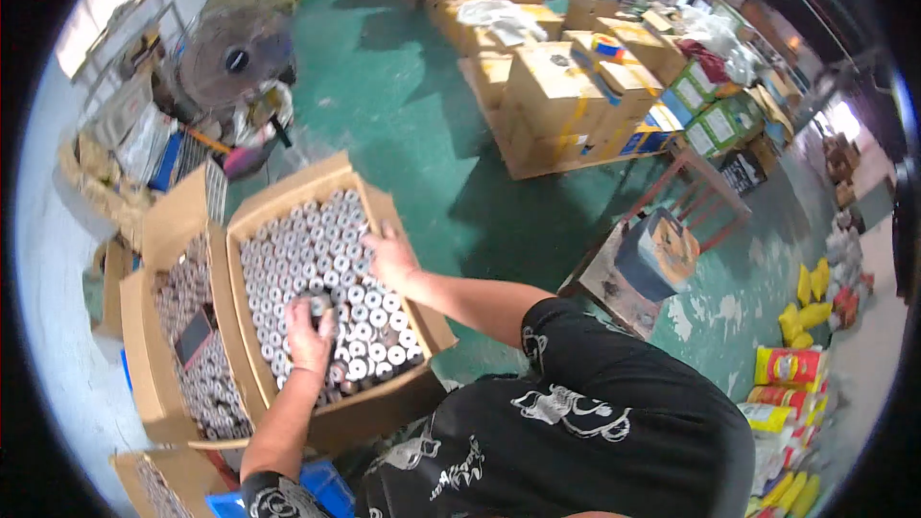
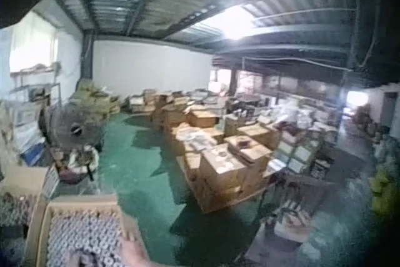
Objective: Sorting metal bolts into a blue tray within a warehouse environment.
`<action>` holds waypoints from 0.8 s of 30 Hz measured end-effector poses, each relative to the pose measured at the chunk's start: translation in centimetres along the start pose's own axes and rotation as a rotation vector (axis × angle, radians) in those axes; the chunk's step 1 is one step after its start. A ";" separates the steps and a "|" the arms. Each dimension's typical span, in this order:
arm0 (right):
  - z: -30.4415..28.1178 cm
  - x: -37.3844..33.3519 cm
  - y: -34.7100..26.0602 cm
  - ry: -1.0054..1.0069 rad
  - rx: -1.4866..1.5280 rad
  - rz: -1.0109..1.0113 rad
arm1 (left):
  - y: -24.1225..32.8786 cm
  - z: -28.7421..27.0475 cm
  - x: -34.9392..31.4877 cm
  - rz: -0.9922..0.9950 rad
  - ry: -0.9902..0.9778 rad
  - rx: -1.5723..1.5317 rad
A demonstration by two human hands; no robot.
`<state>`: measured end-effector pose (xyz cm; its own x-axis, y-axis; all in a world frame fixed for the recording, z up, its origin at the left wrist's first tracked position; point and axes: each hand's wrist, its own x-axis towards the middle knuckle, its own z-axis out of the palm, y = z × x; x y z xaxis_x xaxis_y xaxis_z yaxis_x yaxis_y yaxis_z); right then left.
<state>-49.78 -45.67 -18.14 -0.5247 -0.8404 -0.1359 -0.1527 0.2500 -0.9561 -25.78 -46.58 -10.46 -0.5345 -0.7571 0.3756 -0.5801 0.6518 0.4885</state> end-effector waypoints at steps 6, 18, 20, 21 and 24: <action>-1.6 -1.7 -3.2 0.075 -0.420 -0.199 | -3.6 0.9 3.7 -0.113 -0.120 0.192; 1.2 -10.8 -7.3 -0.840 -0.632 -0.574 | -0.5 -5.8 2.5 -0.290 -0.275 0.391; 2.5 -13.6 -5.2 -0.986 -0.199 -0.195 | -1.3 -8.0 0.8 -0.326 -0.265 0.301; 1.6 -13.7 -7.7 -1.069 -0.394 -0.354 | 0.6 -9.6 0.7 -0.316 -0.281 0.192; 2.1 -12.0 -6.7 -1.025 -0.550 -0.229 | 3.1 -13.6 -1.7 -0.222 -0.207 0.166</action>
<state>-40.73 -38.23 -10.63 0.4395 -0.8229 -0.3602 -0.6270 0.0061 -0.7790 -18.26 -43.85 1.13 -0.4876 -0.8675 0.0984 -0.7791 0.4832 0.3993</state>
